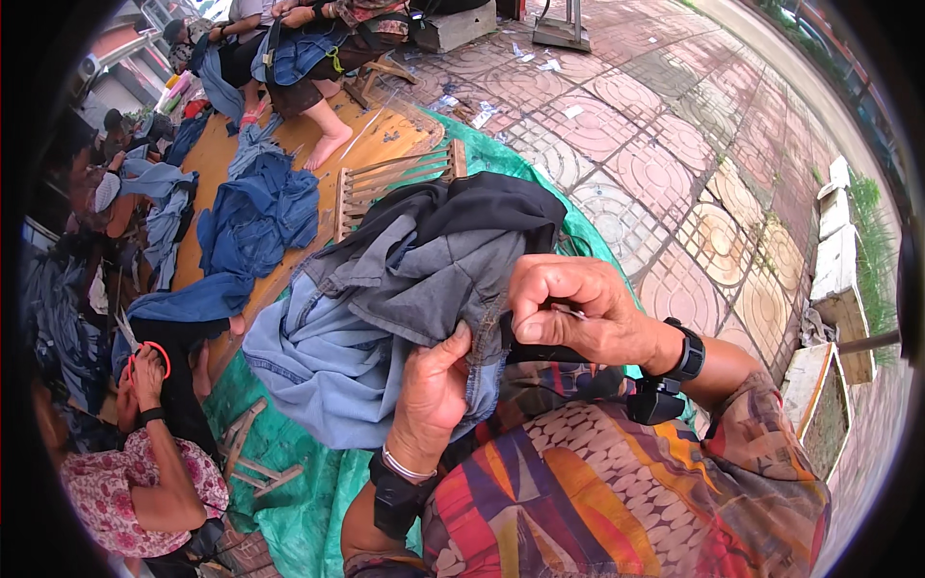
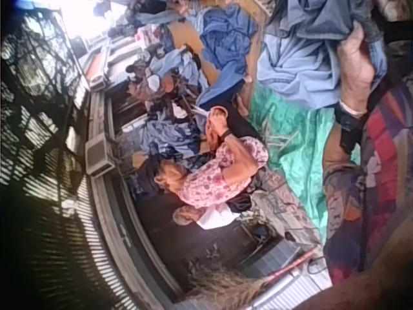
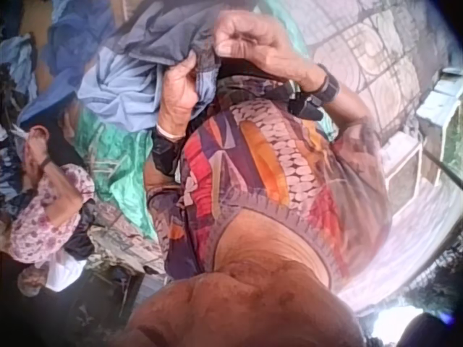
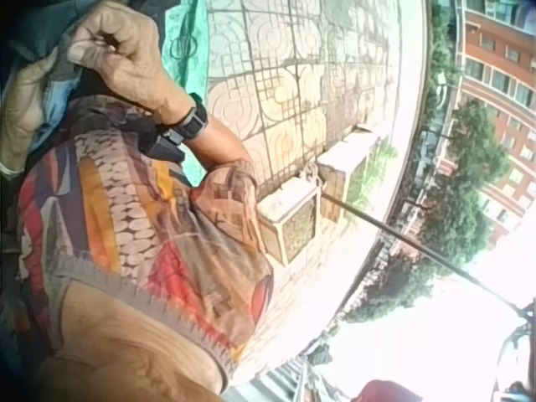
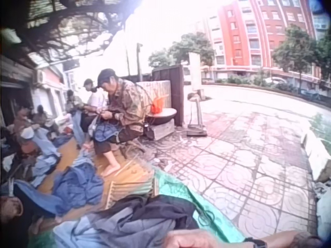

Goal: Trimming loose threads and inspecting denim jeans in an outdoor workshop.

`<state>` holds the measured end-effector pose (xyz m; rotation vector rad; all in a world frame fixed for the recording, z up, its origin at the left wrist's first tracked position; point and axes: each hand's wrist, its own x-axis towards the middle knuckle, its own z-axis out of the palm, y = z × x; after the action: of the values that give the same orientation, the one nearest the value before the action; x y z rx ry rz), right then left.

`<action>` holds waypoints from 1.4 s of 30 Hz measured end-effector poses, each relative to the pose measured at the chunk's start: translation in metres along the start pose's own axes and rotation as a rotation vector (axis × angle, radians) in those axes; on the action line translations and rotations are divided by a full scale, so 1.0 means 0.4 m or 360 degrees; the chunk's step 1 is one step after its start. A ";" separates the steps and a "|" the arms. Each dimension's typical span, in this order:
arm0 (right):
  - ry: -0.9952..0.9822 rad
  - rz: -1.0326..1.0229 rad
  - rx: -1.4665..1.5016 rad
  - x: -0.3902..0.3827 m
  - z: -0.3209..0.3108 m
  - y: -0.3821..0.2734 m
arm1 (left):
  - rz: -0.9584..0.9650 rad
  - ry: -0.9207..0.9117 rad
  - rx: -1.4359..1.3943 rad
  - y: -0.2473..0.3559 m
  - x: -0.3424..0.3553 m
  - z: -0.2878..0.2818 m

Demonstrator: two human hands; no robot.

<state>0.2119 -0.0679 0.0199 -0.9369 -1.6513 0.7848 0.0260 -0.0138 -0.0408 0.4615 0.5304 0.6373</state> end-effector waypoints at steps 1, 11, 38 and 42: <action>0.0025 0.0141 0.0220 0.002 -0.014 -0.004 | 0.0035 -0.0006 0.0018 0.001 -0.002 0.003; 0.0023 -0.0009 -0.0423 -0.004 0.016 0.021 | 0.0129 -0.0072 0.0139 0.012 -0.018 0.054; -0.0480 -0.0255 -0.0777 0.048 -0.094 -0.001 | 0.0233 -0.0044 0.0141 0.014 -0.021 0.030; -0.0477 -0.0281 -0.0742 0.052 -0.095 0.005 | 0.0215 -0.0038 0.0145 0.013 -0.019 0.028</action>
<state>0.2456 -0.0470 0.0371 -1.0051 -2.2064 0.4383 0.0253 -0.0177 -0.0268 0.5940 0.5097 0.7383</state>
